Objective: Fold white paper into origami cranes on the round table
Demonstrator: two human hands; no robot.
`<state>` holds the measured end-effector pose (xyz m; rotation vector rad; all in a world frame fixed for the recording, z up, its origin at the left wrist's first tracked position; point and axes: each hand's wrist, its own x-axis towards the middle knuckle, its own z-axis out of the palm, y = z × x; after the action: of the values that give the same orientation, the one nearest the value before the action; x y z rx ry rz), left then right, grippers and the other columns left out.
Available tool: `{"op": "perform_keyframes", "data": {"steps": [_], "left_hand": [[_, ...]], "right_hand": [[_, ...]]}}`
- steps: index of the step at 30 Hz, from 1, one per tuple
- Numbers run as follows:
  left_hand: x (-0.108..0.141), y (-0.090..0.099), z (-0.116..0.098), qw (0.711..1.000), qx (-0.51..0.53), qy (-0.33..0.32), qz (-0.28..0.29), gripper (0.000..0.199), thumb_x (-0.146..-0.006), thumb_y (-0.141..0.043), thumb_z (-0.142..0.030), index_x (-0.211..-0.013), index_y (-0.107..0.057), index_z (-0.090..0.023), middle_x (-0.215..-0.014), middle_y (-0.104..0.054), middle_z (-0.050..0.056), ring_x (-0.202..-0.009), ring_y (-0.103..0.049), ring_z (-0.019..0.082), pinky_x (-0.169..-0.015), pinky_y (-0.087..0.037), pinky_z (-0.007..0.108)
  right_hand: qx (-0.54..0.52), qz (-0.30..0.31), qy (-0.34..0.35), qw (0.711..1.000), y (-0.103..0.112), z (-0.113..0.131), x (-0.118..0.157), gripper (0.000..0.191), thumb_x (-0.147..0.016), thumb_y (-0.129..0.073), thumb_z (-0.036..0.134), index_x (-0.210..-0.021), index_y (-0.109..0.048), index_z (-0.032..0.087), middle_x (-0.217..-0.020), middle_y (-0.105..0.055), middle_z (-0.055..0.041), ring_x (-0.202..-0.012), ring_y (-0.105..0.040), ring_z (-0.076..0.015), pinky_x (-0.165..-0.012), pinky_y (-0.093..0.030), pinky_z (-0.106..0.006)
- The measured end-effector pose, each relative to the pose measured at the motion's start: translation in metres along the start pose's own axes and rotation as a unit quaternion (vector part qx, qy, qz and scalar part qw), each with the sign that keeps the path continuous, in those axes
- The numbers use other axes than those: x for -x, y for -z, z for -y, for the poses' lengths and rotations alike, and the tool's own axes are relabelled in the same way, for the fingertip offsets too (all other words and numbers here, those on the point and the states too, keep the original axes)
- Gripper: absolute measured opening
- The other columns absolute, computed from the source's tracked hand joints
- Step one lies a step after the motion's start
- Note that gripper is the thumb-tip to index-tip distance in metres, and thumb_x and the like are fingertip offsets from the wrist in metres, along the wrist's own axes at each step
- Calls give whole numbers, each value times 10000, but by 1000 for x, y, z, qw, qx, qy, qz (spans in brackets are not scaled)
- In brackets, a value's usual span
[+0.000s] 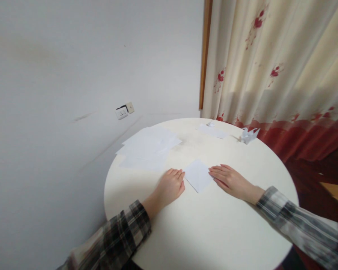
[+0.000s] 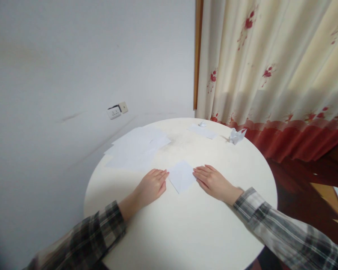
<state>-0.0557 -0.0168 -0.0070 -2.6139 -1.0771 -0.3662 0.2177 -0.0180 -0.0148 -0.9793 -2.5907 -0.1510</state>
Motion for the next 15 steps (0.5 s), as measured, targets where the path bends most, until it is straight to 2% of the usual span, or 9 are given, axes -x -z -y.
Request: {"op": "perform_keyframes", "data": {"steps": [10,15], "left_hand": [[0,1,3,1000,5,4,7,355,-782,-412,-158,-1063,-589,-32,-1083,-621,187,-972,-579,249,-854,-431,385],[3,-3,5,1000,24,17,-5,341,-800,-417,-160,-1089,-575,-75,-1108,-616,146,-998,-559,235,-868,-420,380]], "right_hand": [[35,-17,25,999,9,5,15,350,-869,-407,136,-1196,-525,180,-1155,-612,-87,-1063,-565,-203,-916,-441,-421],[-8,-27,7,1000,8,5,15,352,-876,-397,159,-1208,-510,189,-1122,-627,-85,-1032,-576,-197,-899,-465,-394]]}}
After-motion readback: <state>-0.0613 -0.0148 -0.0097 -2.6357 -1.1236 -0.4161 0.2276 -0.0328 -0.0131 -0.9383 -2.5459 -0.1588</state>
